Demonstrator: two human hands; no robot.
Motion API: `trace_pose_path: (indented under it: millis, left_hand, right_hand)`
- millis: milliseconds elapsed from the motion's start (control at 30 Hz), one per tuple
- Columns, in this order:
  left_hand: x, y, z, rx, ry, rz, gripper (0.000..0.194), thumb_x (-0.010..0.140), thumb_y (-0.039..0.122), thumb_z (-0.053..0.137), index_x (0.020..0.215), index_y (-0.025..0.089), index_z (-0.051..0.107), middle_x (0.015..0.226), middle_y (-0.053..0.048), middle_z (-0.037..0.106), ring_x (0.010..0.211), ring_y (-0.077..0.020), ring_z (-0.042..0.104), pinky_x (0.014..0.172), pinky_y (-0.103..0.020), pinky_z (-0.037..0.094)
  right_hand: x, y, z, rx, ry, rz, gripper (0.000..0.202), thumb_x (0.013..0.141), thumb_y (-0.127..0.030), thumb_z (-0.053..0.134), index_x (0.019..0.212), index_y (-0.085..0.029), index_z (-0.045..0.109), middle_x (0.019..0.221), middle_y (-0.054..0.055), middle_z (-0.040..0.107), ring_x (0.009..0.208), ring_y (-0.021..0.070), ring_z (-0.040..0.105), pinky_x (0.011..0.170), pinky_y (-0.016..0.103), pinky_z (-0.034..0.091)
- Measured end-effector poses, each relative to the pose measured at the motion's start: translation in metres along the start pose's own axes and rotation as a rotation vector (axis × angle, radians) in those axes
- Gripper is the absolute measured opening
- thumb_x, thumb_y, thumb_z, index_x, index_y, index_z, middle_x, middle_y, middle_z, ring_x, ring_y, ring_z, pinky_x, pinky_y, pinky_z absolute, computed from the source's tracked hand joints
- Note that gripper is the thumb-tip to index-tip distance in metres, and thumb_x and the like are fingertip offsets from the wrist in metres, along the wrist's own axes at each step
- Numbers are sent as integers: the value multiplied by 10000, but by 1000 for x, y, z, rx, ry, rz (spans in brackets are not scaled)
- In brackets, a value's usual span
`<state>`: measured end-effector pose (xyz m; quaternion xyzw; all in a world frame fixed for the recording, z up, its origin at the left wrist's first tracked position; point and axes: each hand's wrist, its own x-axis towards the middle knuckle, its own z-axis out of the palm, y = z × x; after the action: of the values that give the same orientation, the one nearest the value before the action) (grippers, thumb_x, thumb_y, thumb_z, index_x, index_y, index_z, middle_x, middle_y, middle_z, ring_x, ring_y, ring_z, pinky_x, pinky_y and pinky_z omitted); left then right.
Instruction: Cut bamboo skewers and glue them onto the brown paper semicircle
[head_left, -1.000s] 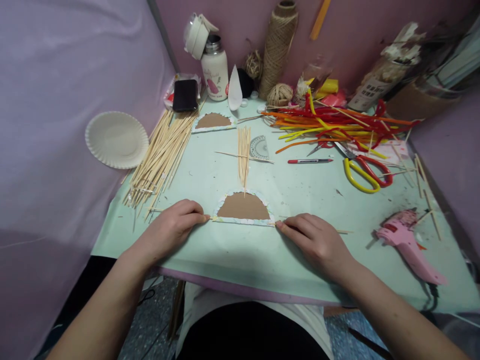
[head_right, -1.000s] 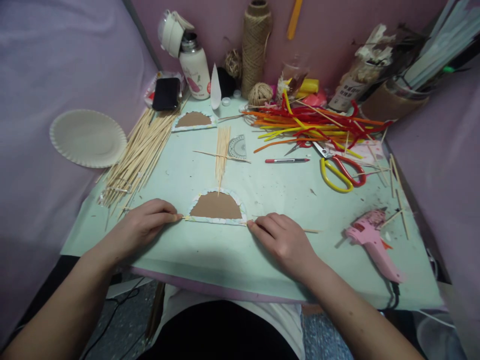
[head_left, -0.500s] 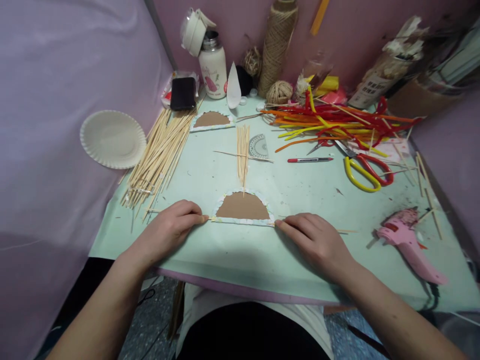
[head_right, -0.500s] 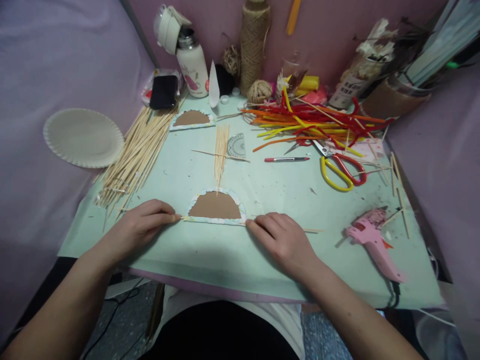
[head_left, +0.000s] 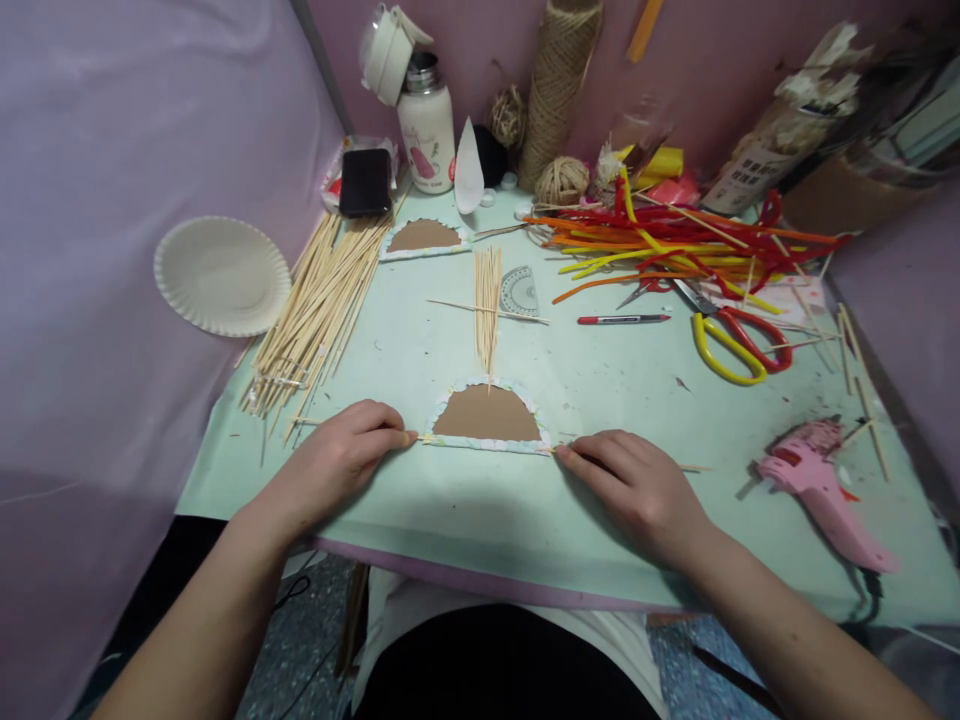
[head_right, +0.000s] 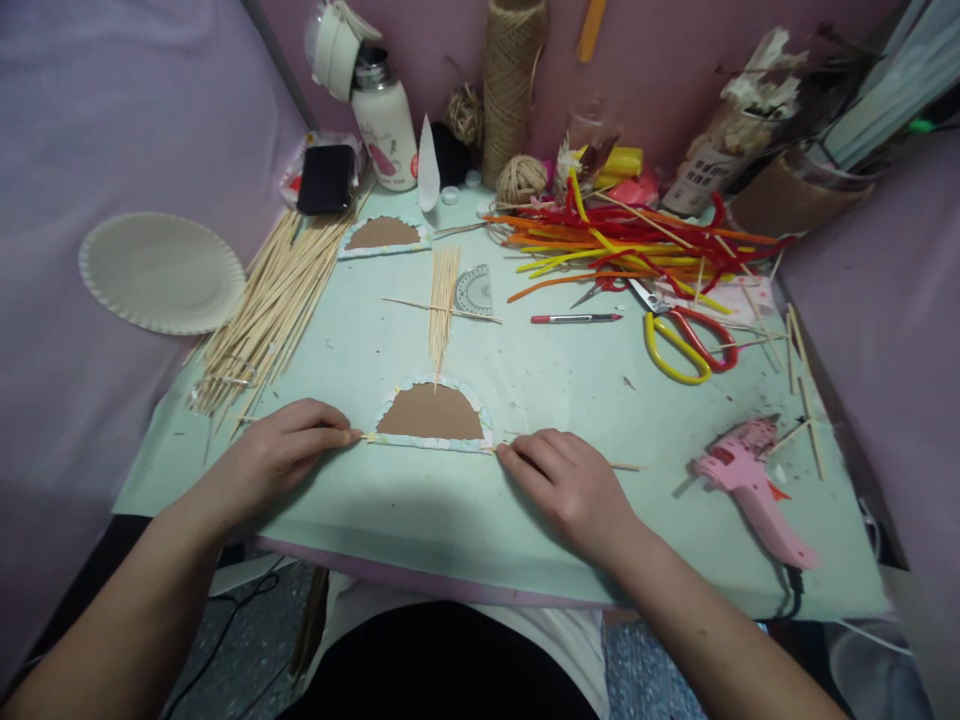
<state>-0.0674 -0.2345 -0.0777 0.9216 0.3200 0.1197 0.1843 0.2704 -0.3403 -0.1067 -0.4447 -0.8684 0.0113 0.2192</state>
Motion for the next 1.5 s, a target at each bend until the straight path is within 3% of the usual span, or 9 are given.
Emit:
trace_pose_path:
  millis: [367, 733, 933, 1500]
  left_hand:
    - [0, 0, 0, 1, -10, -15, 282, 953, 181, 422, 976, 214, 701, 934, -39, 649, 862, -150, 592, 734, -288, 493]
    - [0, 2, -2, 12, -16, -13, 284, 959, 212, 426, 971, 214, 710, 920, -50, 660, 852, -156, 599, 715, -290, 498]
    - [0, 1, 0, 6, -14, -8, 275, 964, 224, 430, 964, 211, 705, 918, -45, 655, 853, -154, 593, 729, -292, 491]
    - [-1, -1, 1, -22, -4, -4, 295, 947, 140, 412, 987, 201, 698, 946, -49, 640, 872, -150, 587, 747, -287, 482]
  right_hand:
    - [1, -1, -1, -17, -11, -21, 285, 926, -55, 456, 1147, -83, 633, 945, 160, 692, 834, 238, 596, 657, 376, 519]
    - [-2, -1, 0, -5, -19, -1, 352, 927, -56, 431, 1216, -141, 612, 957, 151, 696, 839, 244, 609, 656, 383, 526]
    - [-1, -2, 0, 0, -25, -13, 316, 925, -50, 443, 1192, -94, 609, 961, 168, 685, 843, 246, 597, 656, 388, 524]
    - [1, -3, 0, -28, 1, -10, 262, 927, -55, 467, 1132, -67, 629, 935, 155, 687, 837, 233, 585, 669, 362, 504]
